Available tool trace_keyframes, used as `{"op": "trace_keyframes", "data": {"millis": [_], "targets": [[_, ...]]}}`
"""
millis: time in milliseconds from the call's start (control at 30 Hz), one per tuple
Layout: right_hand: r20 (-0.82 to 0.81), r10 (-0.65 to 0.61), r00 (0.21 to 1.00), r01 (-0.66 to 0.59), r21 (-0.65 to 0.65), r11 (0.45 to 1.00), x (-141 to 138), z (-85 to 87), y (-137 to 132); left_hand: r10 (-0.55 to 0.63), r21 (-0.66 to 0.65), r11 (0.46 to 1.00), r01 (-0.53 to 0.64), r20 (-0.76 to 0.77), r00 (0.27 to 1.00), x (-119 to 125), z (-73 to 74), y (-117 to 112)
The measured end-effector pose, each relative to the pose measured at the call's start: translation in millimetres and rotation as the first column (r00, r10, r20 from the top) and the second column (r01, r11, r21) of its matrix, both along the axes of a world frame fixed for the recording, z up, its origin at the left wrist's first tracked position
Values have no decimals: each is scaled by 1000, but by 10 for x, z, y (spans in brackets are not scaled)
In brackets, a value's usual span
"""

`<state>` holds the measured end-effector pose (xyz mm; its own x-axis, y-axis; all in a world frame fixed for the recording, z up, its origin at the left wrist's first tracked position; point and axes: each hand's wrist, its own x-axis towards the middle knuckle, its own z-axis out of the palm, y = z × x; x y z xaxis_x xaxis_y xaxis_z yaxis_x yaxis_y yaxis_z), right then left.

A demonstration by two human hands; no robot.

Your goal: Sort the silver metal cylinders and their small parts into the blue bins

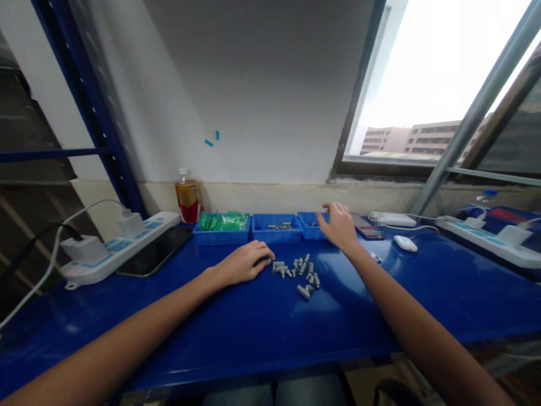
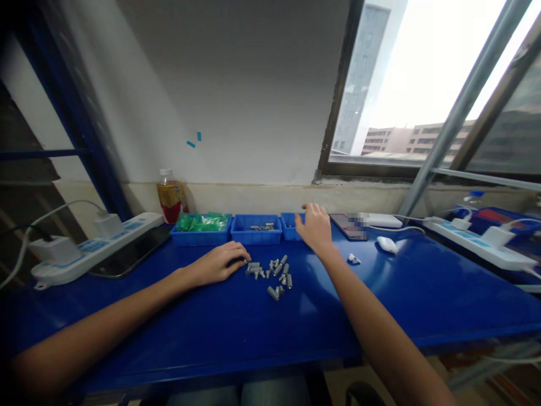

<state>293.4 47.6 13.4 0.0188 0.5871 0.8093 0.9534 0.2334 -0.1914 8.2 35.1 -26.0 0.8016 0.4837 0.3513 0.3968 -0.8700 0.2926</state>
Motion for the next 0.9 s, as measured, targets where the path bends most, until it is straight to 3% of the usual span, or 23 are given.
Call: {"op": "trace_keyframes", "data": {"millis": [100,200,300,400,500,700,900], "targets": [[66,136,988,-132,-68,989,-190,5,-7,64,-25,998,-62,86,994,15,-64,23],[98,395,913,-382,-125,916,-573,-37,-122,185,-157,976,-148,252,950,18,-79,37],[164,537,827,-515,-163,842,-862,-157,-300,291,-433,891,-136,315,904,5,-47,18],[189,632,751,-590,-236,772,-935,-263,-450,233,-572,819,-38,271,934,-3,1,-15],[158,671,725,-621,-270,735,-893,-284,-503,198,-636,771,19,268,943,-3,27,-30],[196,701,685,-630,-323,706,-880,-278,-458,234,-732,667,143,387,892,-39,-40,20],[222,685,694,-602,-344,721,-902,-333,-443,213,-732,655,186,416,884,-56,-57,24]]}}
